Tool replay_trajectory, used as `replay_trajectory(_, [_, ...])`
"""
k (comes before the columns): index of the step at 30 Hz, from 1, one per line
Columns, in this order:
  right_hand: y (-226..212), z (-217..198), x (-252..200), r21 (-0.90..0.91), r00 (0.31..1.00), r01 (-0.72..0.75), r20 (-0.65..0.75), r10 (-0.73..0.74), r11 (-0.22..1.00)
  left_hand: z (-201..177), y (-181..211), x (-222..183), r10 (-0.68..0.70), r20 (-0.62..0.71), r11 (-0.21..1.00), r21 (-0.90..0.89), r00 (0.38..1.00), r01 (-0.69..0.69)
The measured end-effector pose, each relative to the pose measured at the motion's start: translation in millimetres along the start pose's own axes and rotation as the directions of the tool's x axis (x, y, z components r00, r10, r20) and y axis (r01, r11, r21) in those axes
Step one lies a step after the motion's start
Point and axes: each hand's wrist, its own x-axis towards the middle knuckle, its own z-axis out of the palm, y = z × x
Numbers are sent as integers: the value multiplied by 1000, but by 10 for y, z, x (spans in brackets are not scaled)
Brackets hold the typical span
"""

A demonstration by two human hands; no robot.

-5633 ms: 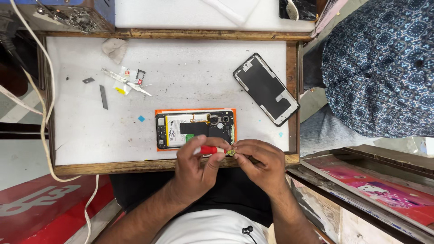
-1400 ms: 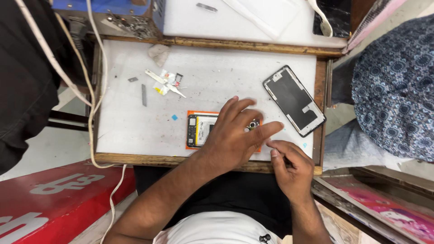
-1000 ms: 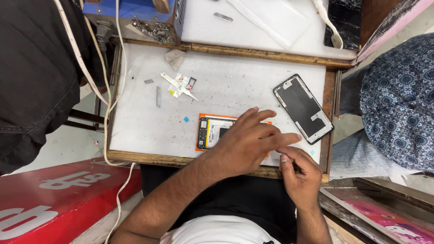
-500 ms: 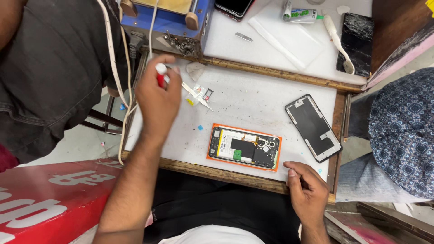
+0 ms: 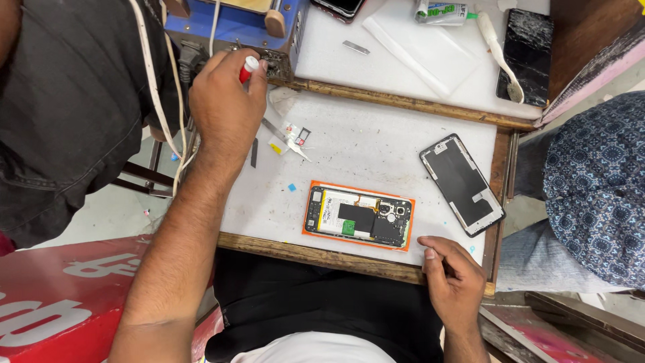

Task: The person applies adhesive to the internal frame of a disassembled smartphone using a small tube. They then place the phone's back cover onto the frame and press it into place.

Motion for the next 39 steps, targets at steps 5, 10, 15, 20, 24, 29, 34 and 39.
replay_trajectory(5, [11,-13,-14,15,1000,0,3,0,1000,88,-6,-17,76,-5,976,204,997,-74])
replay_trajectory(10, [58,-32,-3,9,1000,25,5,-25,1000,177,-80,-61,127,-18,974,189,992,-122])
replay_trajectory(15, [84,-43,-21,22,999,40,21,-40,999,204,-101,-73,208,-18,965,165,978,-202])
replay_trajectory(20, [101,-53,-13,18,998,52,29,-52,999,70,15,-65,206,13,976,70,978,-207])
replay_trajectory(24, [84,-61,-20,36,1000,16,25,-17,999,-328,44,-409,208,300,974,24,931,-225])
replay_trajectory(29, [64,-50,-10,31,999,40,28,-41,999,-568,91,-1021,-68,567,993,114,821,3])
replay_trajectory(34, [50,-15,-50,-8,999,13,40,-13,1000,-642,-49,-1246,-214,557,977,120,803,177])
replay_trajectory(39, [22,0,-54,-6,998,44,34,-43,999,-744,-147,-1203,-203,549,978,74,811,195])
